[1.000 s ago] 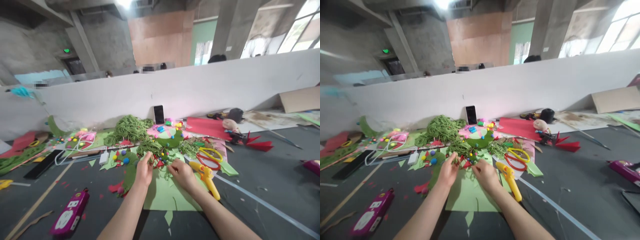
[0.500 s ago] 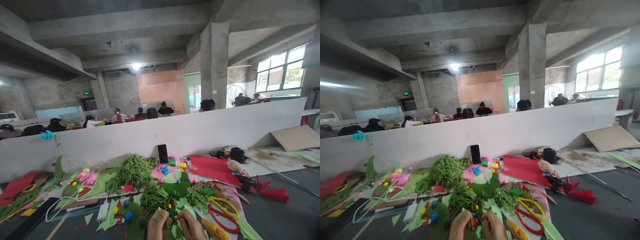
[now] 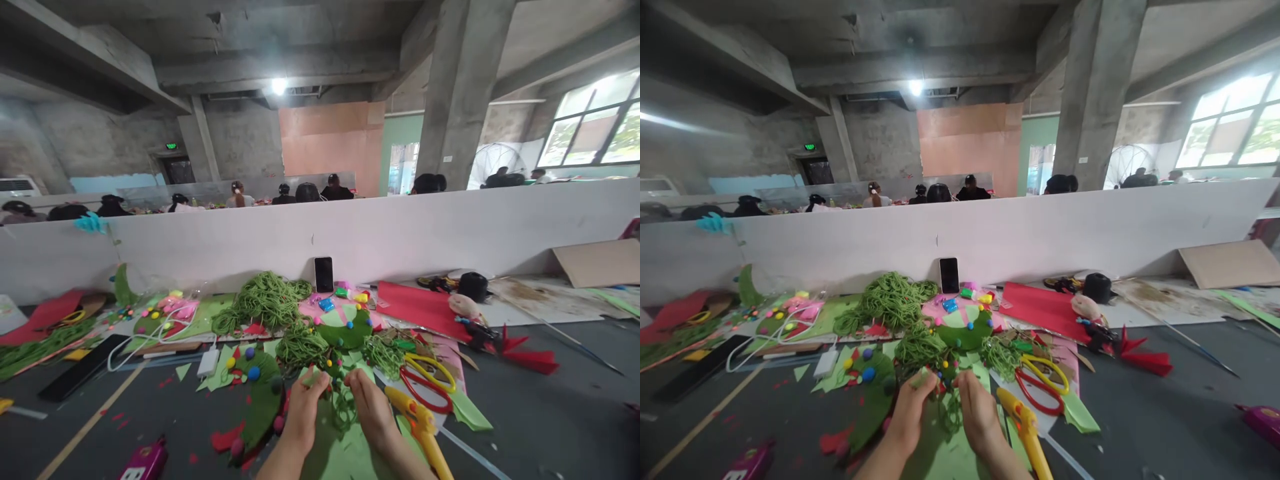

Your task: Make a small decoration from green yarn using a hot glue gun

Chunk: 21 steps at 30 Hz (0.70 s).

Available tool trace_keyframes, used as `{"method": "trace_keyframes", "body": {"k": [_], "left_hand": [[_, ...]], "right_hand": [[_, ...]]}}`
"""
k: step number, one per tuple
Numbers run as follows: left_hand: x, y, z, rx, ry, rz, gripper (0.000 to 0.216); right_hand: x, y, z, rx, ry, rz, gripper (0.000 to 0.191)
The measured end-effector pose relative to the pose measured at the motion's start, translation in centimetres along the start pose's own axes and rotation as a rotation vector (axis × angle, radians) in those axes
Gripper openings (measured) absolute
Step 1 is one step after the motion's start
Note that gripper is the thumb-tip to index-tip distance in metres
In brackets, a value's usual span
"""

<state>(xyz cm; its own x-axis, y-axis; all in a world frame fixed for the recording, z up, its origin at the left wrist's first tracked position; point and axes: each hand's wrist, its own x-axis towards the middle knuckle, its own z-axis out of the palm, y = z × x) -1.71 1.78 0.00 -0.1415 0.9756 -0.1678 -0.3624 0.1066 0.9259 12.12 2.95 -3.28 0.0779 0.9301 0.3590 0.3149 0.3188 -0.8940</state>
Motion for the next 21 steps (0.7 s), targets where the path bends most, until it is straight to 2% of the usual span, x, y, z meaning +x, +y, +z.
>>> {"method": "trace_keyframes", "body": {"k": [4,7,10,13,21], "left_hand": [[-0.6,0.6,0.5,0.010,-0.011,0.033,0.037],[-0.9,0.8,0.9,0.024,-0.045,0.020,0.034],[-1.0,0.6,1.1,0.007,-0.052,-0.010,0.032],[-0.9,0.3,1.1,-0.007,-0.006,-0.026,0.032],[-1.1,-0.1,1.1,-0.137,-0.084,-0.102,0.032]], "right_hand": [[0.0,0.0,-0.6,0.008,-0.068,0.010,0.043],[0.3,-0.5,-0.9,0.041,-0.095,-0.013,0.035],[0.5,-1.4,-0.8,0.215,-0.171,0.018,0.040],[0.6,-2.0,-0.5,0.385,-0.273,0.092,0.039],[0.1,-1.5,-0.1,0.423,-0.240,0.125,0.032]]}}
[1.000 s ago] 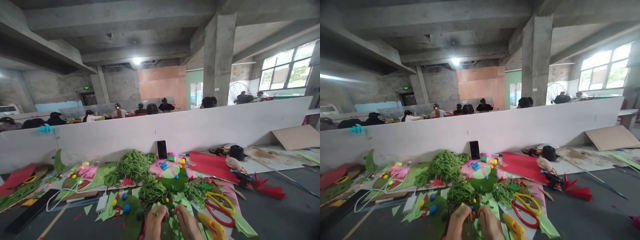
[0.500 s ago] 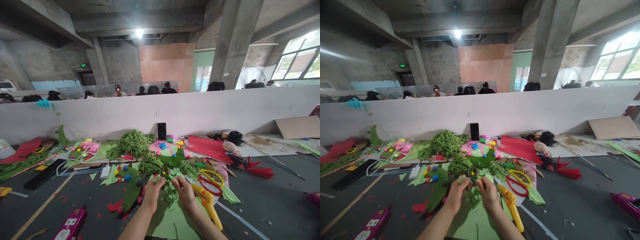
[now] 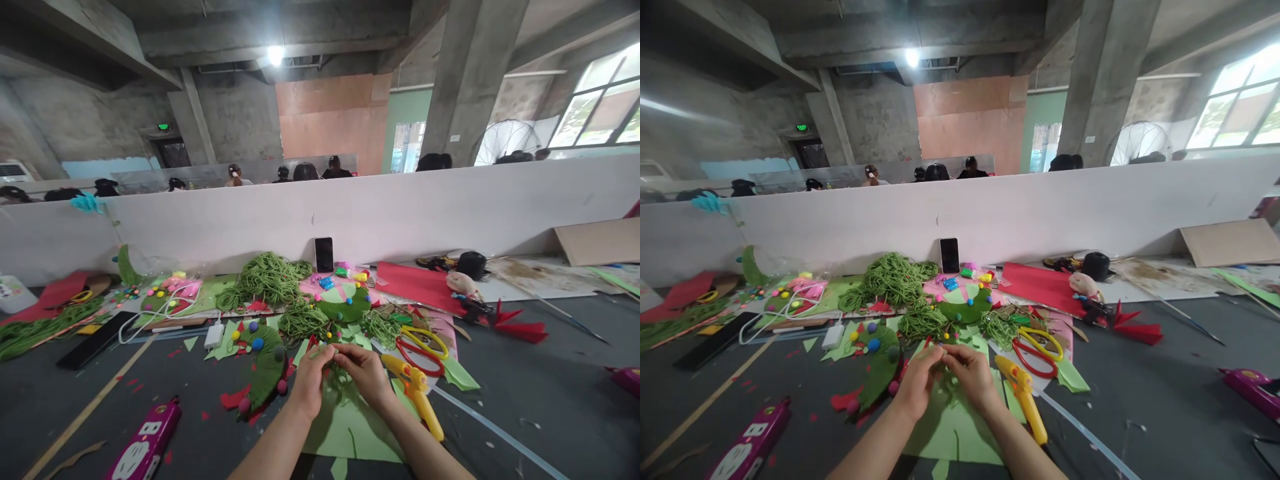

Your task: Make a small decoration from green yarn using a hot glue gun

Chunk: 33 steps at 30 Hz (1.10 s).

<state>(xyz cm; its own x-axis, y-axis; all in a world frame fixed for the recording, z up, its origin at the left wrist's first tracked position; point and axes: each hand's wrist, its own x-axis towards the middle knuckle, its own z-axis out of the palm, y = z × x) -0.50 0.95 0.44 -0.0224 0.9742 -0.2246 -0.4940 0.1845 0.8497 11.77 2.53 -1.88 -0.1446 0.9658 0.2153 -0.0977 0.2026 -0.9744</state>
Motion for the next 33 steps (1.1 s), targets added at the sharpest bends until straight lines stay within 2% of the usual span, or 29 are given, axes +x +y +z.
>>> {"method": "trace_keyframes", "body": {"k": [3,7,9,14,19,23,27,30,33], "left_hand": [[0.0,0.0,0.1,-0.035,0.026,-0.020,0.033],[-0.1,0.0,0.3,0.000,0.067,0.013,0.033],[-0.3,-0.1,0.4,-0.004,0.020,0.032,0.031],[-0.7,-0.6,0.7,-0.127,-0.079,-0.083,0.028],[-0.5,-1.0,0.6,-0.197,0.025,-0.125,0.032],[-0.6,-0.9,0.8,-0.208,0.004,-0.126,0.031],[-0.8,-0.8,1.0,-0.225,-0.012,-0.178,0.031],[-0.9,-0.8,0.9,-0.212,-0.019,-0.191,0.030],[-0.8,-0.3,0.7,-0.075,-0.061,-0.145,0.031]], "right_hand": [[-0.2,-0.1,-0.2,0.019,-0.017,0.009,0.033],[-0.3,-0.4,-0.1,0.086,-0.027,0.122,0.040],[-0.3,-0.6,-0.1,0.112,0.020,0.150,0.036],[-0.3,-0.2,-0.3,0.097,0.058,0.150,0.033],[-0.8,0.4,-0.6,-0.069,0.125,0.074,0.029],[-1.2,0.0,-0.6,-0.249,0.198,-0.058,0.024],[-1.2,-0.6,-0.6,-0.298,0.213,-0.096,0.018],[-0.9,-0.9,-1.0,-0.220,0.194,-0.044,0.014],[-0.4,-1.3,-1.8,0.016,0.128,0.100,0.018]]}}
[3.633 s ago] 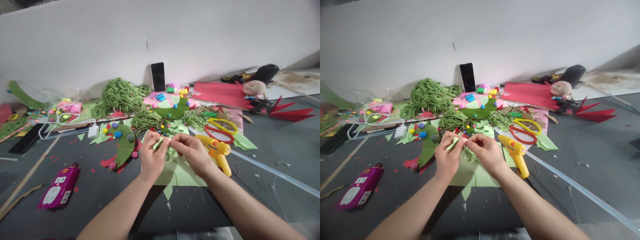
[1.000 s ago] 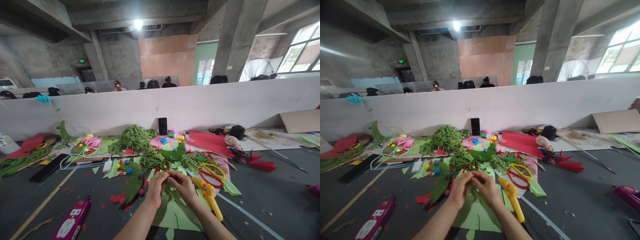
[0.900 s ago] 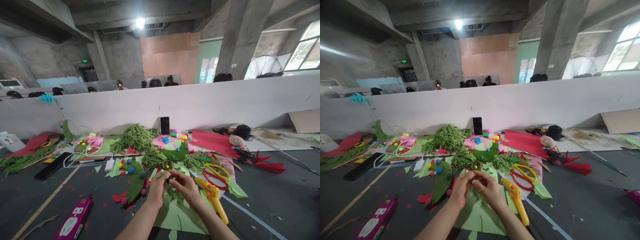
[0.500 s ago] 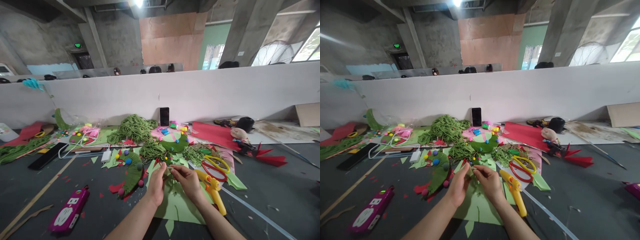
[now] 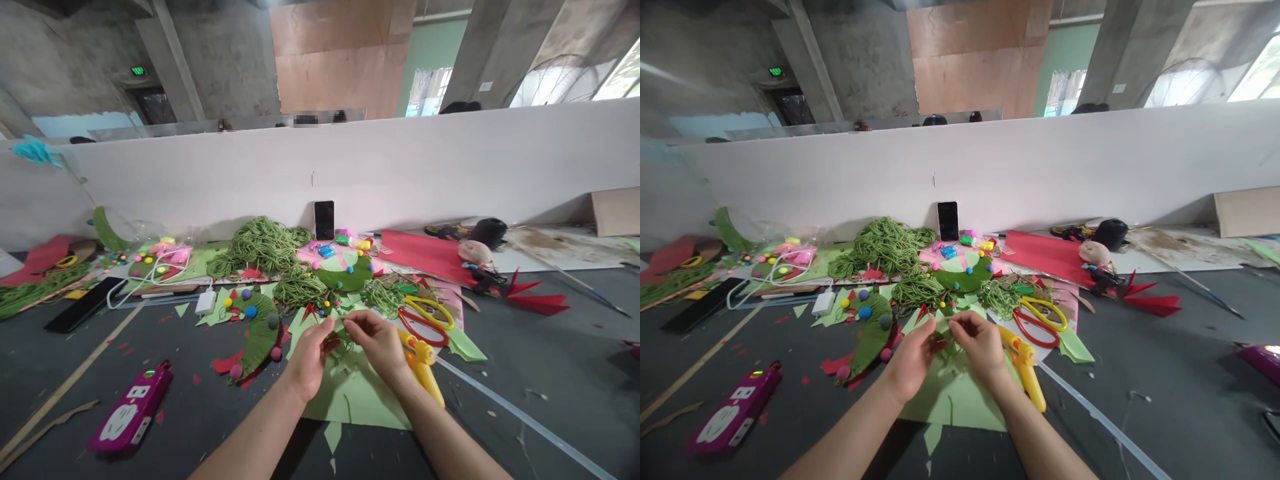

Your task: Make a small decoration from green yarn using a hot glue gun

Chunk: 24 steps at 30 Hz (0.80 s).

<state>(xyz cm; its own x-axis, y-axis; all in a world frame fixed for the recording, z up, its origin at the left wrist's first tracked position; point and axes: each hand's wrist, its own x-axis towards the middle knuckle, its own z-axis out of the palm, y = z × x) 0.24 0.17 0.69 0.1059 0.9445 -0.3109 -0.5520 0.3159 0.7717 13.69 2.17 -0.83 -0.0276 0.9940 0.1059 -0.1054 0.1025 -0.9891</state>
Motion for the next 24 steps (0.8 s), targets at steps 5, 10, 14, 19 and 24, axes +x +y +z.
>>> {"method": "trace_keyframes", "body": {"k": [5,10,14,19,24], "left_hand": [[0.1,1.4,-0.6,0.391,-0.011,0.169,0.038],[0.6,1.3,-1.4,0.563,0.011,0.191,0.034],[0.7,0.6,-1.7,0.570,0.039,0.188,0.037],[0.3,0.8,-1.2,0.629,0.141,0.228,0.034],[0.1,1.0,-1.0,0.675,0.168,0.248,0.033]], "right_hand": [[0.3,-0.7,-0.7,0.354,-0.123,0.317,0.028],[-0.1,-1.1,-0.7,0.399,-0.187,0.385,0.025],[-0.4,-1.4,-0.6,0.320,-0.200,0.326,0.022],[-0.8,-1.8,-0.6,0.154,-0.151,0.223,0.025],[-0.8,-1.9,-0.7,-0.015,-0.135,0.151,0.027]]}}
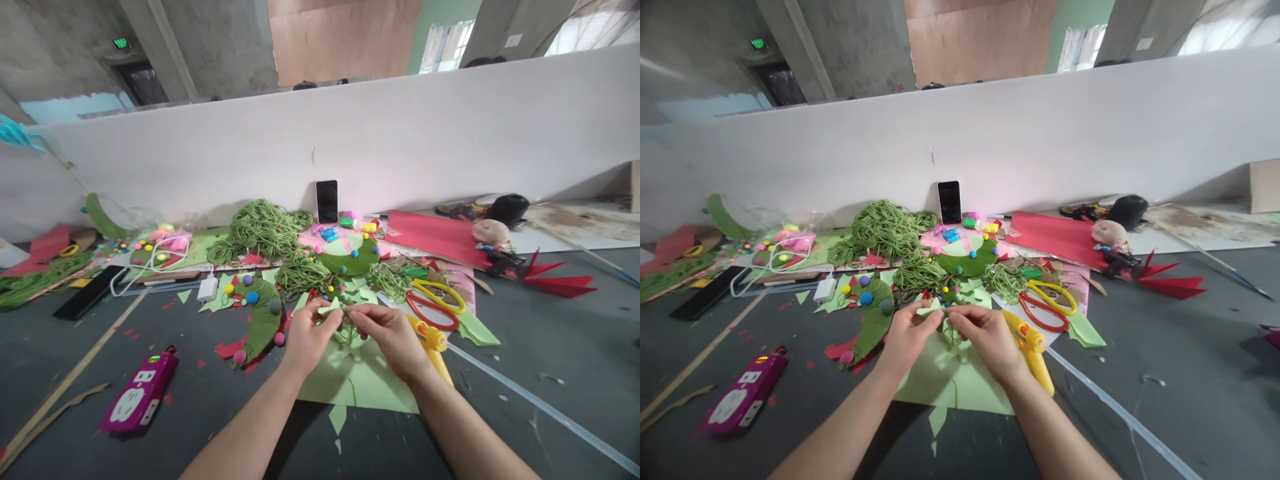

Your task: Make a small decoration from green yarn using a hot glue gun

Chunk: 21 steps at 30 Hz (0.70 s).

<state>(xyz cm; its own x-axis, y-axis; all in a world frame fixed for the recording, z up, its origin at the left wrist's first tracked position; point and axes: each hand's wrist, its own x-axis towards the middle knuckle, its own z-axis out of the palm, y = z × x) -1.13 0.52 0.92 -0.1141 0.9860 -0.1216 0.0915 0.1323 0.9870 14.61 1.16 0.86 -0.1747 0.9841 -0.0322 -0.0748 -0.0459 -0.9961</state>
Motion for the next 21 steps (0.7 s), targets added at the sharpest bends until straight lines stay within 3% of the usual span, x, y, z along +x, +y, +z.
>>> {"method": "trace_keyframes", "body": {"k": [5,9,14,18,21], "left_hand": [[0.0,-0.7,0.3,-0.027,0.007,-0.008,0.035],[-0.3,-0.1,0.5,-0.123,-0.061,-0.040,0.032],[-0.5,1.2,0.4,-0.084,-0.134,0.091,0.021],[-0.3,0.9,0.3,-0.086,-0.128,-0.013,0.025],[-0.1,0.6,0.3,-0.062,-0.127,0.000,0.021]], "right_hand": [[0.1,0.1,-0.1,-0.128,0.045,-0.069,0.027],[0.1,-0.1,-0.1,-0.167,0.046,-0.085,0.024],[-0.1,-0.5,-0.2,-0.215,-0.007,-0.084,0.024],[-0.2,-0.5,-0.2,-0.233,-0.025,-0.087,0.023],[-0.2,-0.4,-0.2,-0.261,-0.019,-0.094,0.021]]}}
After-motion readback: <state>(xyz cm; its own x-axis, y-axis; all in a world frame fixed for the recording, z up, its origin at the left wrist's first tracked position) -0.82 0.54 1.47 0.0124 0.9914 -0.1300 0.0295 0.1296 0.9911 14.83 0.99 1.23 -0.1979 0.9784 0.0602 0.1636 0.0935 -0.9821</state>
